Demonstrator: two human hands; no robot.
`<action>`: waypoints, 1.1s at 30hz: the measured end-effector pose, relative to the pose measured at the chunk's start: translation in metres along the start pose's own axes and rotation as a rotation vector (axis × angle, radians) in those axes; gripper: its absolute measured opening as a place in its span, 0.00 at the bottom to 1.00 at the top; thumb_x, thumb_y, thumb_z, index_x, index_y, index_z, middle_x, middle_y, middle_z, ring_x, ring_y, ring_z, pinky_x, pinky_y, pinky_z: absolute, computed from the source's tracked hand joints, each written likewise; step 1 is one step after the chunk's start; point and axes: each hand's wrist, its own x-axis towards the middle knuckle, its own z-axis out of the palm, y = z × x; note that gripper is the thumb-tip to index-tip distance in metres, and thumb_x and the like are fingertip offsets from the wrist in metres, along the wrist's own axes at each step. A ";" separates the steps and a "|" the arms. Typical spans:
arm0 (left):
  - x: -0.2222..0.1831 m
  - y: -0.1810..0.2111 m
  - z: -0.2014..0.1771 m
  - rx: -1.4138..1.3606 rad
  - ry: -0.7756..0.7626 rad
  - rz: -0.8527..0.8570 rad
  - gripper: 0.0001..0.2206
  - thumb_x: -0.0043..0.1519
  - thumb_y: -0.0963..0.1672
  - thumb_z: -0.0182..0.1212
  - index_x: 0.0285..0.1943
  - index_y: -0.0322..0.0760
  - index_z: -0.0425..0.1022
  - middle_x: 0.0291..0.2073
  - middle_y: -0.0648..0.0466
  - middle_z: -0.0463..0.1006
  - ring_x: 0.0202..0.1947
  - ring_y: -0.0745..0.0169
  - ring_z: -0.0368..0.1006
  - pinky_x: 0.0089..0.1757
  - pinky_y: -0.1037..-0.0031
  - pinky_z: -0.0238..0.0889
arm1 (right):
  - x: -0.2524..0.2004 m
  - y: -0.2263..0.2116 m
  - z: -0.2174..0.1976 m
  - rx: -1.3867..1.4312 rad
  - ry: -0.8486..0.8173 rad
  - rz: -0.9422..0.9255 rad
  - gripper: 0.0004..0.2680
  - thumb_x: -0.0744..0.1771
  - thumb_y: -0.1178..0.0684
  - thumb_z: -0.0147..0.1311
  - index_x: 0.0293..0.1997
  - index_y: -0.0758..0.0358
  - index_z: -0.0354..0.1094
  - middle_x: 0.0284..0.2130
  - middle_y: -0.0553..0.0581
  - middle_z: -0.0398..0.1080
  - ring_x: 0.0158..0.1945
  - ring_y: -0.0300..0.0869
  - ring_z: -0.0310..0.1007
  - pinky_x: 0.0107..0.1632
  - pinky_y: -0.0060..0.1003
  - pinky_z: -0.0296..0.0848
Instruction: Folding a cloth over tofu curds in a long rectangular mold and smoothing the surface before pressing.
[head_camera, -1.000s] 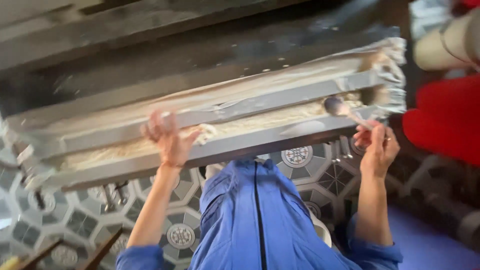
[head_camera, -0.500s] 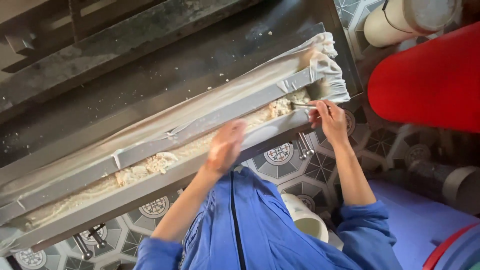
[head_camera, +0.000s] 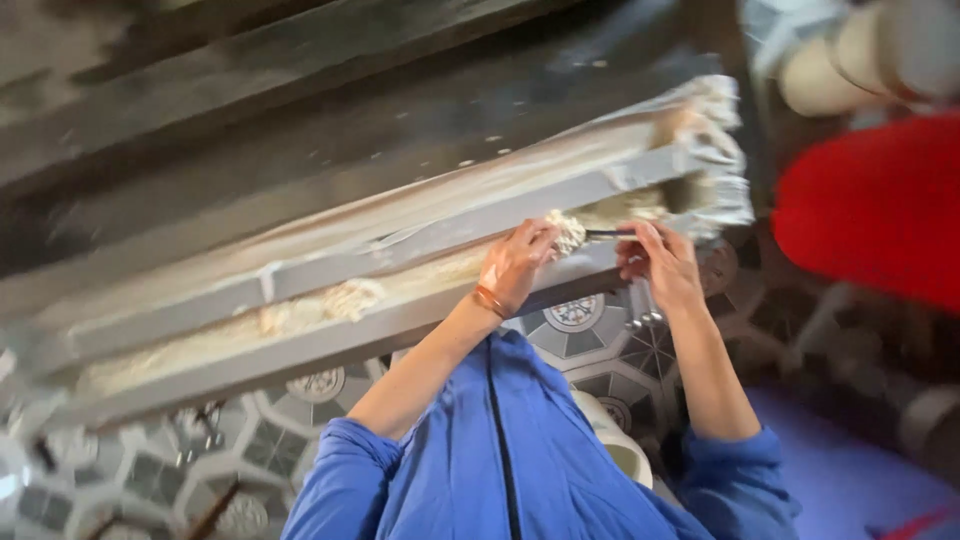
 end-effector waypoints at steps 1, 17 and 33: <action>-0.010 -0.006 -0.012 -0.035 0.010 -0.012 0.14 0.61 0.48 0.65 0.56 0.55 0.75 0.51 0.67 0.72 0.43 0.66 0.79 0.39 0.76 0.77 | -0.005 0.001 0.011 -0.030 -0.005 0.007 0.11 0.73 0.49 0.49 0.51 0.68 0.74 0.28 0.66 0.74 0.26 0.46 0.77 0.23 0.36 0.79; -0.173 -0.125 -0.125 0.203 -0.091 -0.153 0.16 0.67 0.51 0.55 0.62 0.51 0.74 0.67 0.57 0.70 0.71 0.50 0.58 0.63 0.48 0.44 | -0.071 0.029 0.162 -0.815 -0.336 -0.999 0.06 0.69 0.53 0.58 0.48 0.50 0.81 0.25 0.45 0.74 0.26 0.41 0.75 0.33 0.33 0.77; -0.118 -0.060 -0.112 0.166 0.084 -0.002 0.18 0.65 0.52 0.58 0.60 0.46 0.75 0.63 0.54 0.72 0.69 0.47 0.59 0.63 0.48 0.43 | -0.024 -0.031 -0.081 -0.728 0.483 -0.745 0.06 0.74 0.63 0.50 0.45 0.70 0.76 0.27 0.63 0.76 0.28 0.43 0.77 0.29 0.32 0.75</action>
